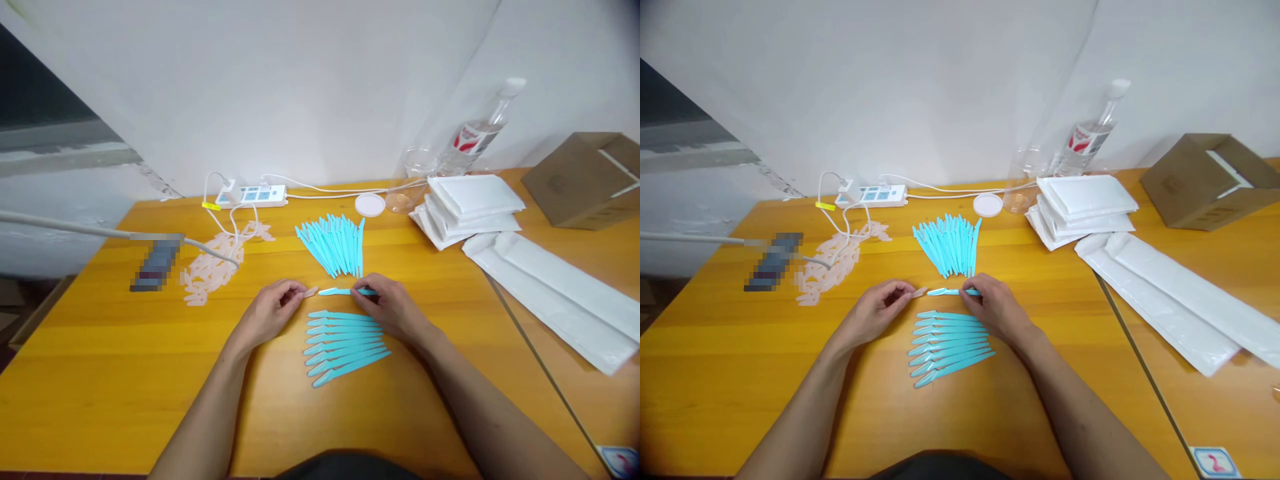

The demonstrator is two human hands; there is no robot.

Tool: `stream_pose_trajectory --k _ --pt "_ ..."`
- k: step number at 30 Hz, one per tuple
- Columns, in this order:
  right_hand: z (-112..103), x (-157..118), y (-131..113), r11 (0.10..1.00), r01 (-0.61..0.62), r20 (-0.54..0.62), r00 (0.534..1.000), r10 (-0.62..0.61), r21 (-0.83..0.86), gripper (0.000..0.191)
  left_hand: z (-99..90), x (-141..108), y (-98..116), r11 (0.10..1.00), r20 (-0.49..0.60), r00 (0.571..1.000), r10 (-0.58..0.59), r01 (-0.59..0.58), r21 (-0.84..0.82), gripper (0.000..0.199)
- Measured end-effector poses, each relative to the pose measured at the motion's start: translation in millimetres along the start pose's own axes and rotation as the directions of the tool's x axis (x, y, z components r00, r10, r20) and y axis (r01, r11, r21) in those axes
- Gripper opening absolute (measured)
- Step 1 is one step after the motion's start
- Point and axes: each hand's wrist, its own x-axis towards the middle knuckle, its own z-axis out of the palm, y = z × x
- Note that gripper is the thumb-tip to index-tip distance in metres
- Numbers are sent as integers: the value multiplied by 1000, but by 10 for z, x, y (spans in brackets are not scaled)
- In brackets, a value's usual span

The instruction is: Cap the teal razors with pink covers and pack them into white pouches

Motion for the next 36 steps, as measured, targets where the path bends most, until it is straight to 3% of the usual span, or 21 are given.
stream_pose_trajectory --k 12,19,25,32,36 --pt "44 1 -104 999 32 51 998 -34 38 12 215 61 127 999 -9 999 35 -35 -31 19" --pt "54 -41 -184 997 75 67 995 -74 -20 17 64 18 38 991 -15 998 67 -64 120 20" --pt "-113 -33 -85 997 7 4 1000 -6 -73 16 19 9 21 982 -5 985 175 -174 79 22" --pt "-118 -33 -127 999 14 141 990 -6 -52 18 49 16 -42 964 33 969 245 -247 98 23" --pt "-105 -49 -122 998 25 151 988 -16 -62 18 9 -29 -20 961 123 962 243 -256 102 34"
